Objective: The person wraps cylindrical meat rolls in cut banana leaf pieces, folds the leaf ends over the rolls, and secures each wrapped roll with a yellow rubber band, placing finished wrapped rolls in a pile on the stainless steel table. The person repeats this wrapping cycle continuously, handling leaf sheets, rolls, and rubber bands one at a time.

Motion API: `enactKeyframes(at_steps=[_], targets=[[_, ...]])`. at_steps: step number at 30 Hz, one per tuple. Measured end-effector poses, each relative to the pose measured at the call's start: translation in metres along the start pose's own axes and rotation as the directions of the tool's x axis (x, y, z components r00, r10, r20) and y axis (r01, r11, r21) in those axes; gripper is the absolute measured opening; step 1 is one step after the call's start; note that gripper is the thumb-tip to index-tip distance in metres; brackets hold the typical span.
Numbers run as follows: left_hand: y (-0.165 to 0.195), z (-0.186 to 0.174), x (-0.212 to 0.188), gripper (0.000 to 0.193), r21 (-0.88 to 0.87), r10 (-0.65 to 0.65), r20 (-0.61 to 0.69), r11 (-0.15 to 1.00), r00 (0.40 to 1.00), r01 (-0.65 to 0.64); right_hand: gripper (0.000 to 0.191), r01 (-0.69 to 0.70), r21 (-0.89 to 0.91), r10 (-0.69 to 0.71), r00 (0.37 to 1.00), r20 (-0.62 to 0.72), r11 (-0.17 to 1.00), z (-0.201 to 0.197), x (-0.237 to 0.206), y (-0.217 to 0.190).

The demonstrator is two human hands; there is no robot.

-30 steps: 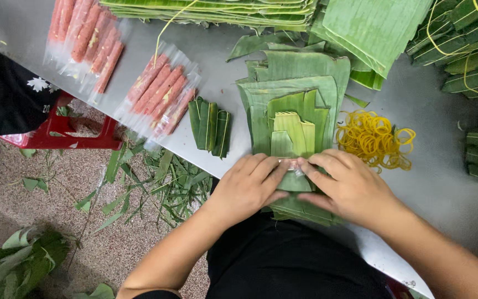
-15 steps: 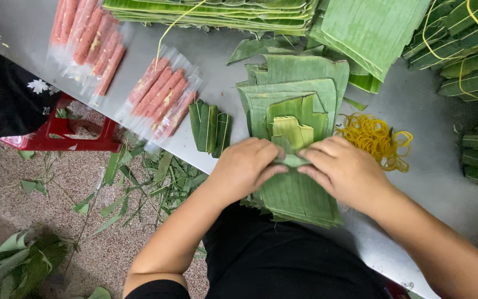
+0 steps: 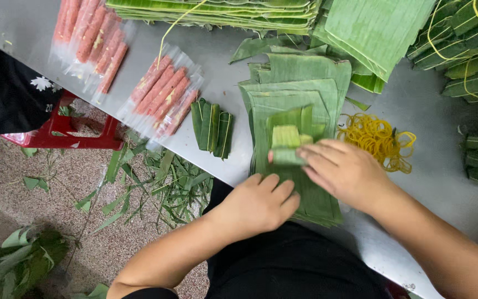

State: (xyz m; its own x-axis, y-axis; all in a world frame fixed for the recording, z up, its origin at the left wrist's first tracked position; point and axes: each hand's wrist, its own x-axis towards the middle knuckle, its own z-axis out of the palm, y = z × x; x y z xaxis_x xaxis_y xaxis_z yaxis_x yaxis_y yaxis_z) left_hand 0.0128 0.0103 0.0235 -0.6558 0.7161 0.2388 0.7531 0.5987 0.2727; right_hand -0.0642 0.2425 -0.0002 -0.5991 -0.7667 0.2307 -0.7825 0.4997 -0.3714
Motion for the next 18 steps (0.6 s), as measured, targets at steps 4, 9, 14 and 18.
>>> enactKeyframes(at_steps=[4, 9, 14, 18], targets=[[0.003, 0.003, -0.005, 0.019, 0.064, 0.039, -0.051, 0.997, 0.998, -0.036, 0.037, 0.009, 0.119, -0.019, 0.997, 0.077, 0.993, -0.003, -0.011, -0.009], [0.001, 0.014, -0.003, 0.026, 0.118, -0.021, -0.241, 0.992, 0.970, 0.051, 0.039, -0.058, 0.252, 0.023, 0.990, 0.141, 0.966, -0.010, -0.013, -0.005], [-0.009, 0.025, 0.010, 0.041, -0.223, -0.321, -0.152, 0.933, 0.935, 0.284, 0.063, 0.027, 0.462, -0.105, 0.984, 0.144, 0.887, -0.018, -0.014, 0.015], [-0.032, 0.028, 0.020, 0.019, -0.405, -0.503, -0.065, 0.803, 0.862, 0.437, 0.024, -0.368, 0.543, 0.283, 0.929, 0.237, 0.755, -0.004, -0.014, 0.013]])
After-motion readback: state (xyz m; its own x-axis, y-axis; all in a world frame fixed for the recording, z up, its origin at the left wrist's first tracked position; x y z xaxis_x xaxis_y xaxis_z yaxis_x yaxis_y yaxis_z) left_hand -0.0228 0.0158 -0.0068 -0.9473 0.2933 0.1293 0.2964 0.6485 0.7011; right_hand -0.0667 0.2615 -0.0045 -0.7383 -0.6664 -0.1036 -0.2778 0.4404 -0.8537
